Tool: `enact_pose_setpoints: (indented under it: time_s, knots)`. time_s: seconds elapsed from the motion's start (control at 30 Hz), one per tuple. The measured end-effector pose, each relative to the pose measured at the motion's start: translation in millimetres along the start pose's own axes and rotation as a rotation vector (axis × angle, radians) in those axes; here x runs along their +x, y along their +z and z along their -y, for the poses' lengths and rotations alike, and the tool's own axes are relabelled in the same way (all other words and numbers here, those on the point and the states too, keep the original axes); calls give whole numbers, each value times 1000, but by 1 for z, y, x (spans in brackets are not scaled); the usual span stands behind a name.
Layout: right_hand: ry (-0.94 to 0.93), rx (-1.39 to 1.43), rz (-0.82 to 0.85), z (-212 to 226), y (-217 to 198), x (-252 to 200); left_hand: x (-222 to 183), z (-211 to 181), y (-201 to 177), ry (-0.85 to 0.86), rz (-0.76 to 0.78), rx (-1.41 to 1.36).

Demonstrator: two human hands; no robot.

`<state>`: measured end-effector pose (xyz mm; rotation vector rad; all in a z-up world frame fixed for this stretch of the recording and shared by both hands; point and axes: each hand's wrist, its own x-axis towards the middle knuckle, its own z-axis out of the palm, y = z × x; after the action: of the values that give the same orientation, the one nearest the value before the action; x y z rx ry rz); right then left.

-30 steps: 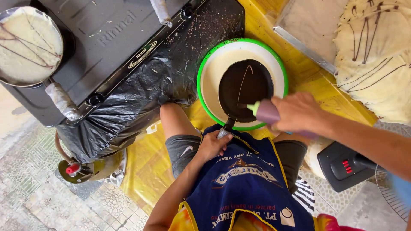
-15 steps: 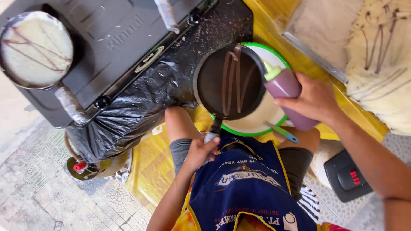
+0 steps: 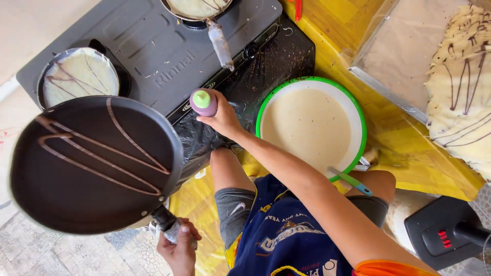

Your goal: Preparing crepes on a stovetop, including pouring batter, spreading it, and applying toppings.

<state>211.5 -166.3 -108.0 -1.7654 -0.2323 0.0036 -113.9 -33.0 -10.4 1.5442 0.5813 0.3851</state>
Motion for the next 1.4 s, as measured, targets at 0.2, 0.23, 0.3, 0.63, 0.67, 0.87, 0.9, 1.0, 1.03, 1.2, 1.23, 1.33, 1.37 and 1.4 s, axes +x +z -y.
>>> enact_pose_setpoints:
  time_s: [0.2, 0.23, 0.3, 0.63, 0.67, 0.87, 0.9, 1.0, 1.03, 1.2, 1.23, 1.33, 1.37, 1.4]
  knots:
    - [42, -375, 243, 6, -70, -32, -5, 23, 33, -198, 180, 37]
    - [176, -565, 361, 31, -96, -47, -3, 21, 43, -266, 250, 88]
    - [124, -888, 368, -31, -157, -111, 0, 24, 62, -298, 314, 211]
    - [623, -1500, 429, -158, -354, -311, 23, 83, 143, -155, 658, 550]
    - [635, -1496, 421, -154, -360, -311, 23, 86, 148, -151, 671, 554]
    - [-126, -1892, 172, -79, -393, -278, 52, 106, 164, -48, 700, 673]
    - [-13, -1278, 23, -43, -401, -274, 59, 109, 166, 11, 697, 729]
    - [73, -1245, -7, -12, -428, -276, 68, 97, 169, 212, 688, 814]
    - [48, -1831, 111, -15, -438, -276, 70, 89, 170, 354, 673, 837]
    - [676, -1648, 219, 73, -439, -251, 99, 79, 180, 1041, 470, 1064]
    - [741, -1554, 172, 78, -439, -252, 102, 88, 182, 1004, 459, 1192]
    - [701, -1476, 80, 96, -427, -258, 82, -24, 211, 81, 859, 1433]
    - [698, -1475, 81, 101, -422, -260, 82, -13, 215, 80, 856, 1433]
    - [635, -1500, 50, 106, -418, -261, 82, -1, 218, -208, 860, 1042]
